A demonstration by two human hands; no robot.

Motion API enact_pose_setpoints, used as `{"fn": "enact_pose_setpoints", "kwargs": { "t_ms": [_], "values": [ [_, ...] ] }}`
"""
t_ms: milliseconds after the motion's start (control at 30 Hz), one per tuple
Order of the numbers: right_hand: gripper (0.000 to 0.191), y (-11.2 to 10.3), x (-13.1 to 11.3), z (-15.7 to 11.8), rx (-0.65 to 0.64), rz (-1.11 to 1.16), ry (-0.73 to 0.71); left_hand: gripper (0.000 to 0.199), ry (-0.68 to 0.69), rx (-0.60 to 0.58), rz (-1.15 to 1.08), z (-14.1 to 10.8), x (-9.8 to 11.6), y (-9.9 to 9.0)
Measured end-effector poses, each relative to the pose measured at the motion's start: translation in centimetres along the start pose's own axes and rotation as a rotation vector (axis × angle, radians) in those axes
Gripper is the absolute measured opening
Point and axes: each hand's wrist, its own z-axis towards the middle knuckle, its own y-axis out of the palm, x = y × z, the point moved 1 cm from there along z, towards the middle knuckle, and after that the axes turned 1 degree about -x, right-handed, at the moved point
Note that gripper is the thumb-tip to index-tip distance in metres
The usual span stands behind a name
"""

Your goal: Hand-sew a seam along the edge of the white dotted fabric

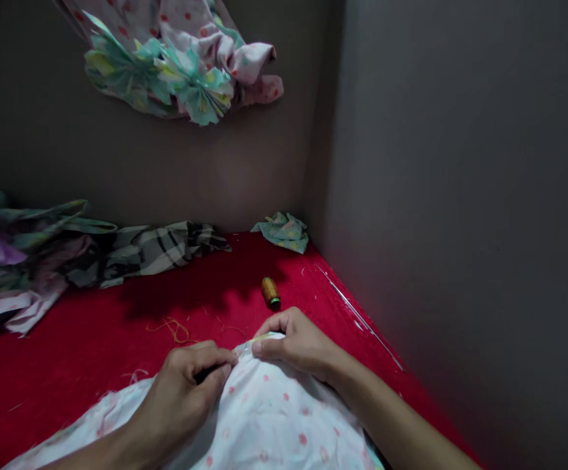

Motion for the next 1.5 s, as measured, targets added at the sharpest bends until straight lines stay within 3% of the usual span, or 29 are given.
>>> {"fn": "enact_pose_setpoints", "kwargs": {
  "t_ms": [633,767,933,1033,1167,1300,1367,1500],
  "values": [
    [0.015,0.6,0.1,0.0,0.033,0.121,0.043,0.018,-0.058,0.037,-0.263,0.5,-1.1,0.0],
    [0.017,1.2,0.0,-0.1,-0.010,0.207,0.070,0.018,-0.045,0.032,-0.309,0.7,-0.7,-0.1],
    [0.017,1.6,-0.2,-0.1,0.013,0.231,0.089,0.011,-0.141,0.076,-0.413,1.3,-0.7,0.4],
    [0.018,1.6,-0.1,0.1,0.021,0.248,0.066,0.019,-0.177,0.111,-0.439,1.6,-1.0,0.6],
    [0.019,1.6,0.1,0.3,0.028,0.236,0.011,0.021,0.013,0.230,-0.227,1.5,-0.2,-0.1],
    [0.014,1.8,0.1,0.3,0.032,0.218,-0.004,0.012,0.239,0.166,-0.090,1.4,0.9,-0.2],
    [0.014,1.9,0.1,0.2,0.028,0.224,0.007,0.015,0.281,0.152,-0.074,1.4,1.1,-0.2],
    [0.017,1.8,0.1,0.2,0.018,0.227,0.001,0.014,0.260,0.270,-0.170,1.3,1.4,-0.9]
  ]
}}
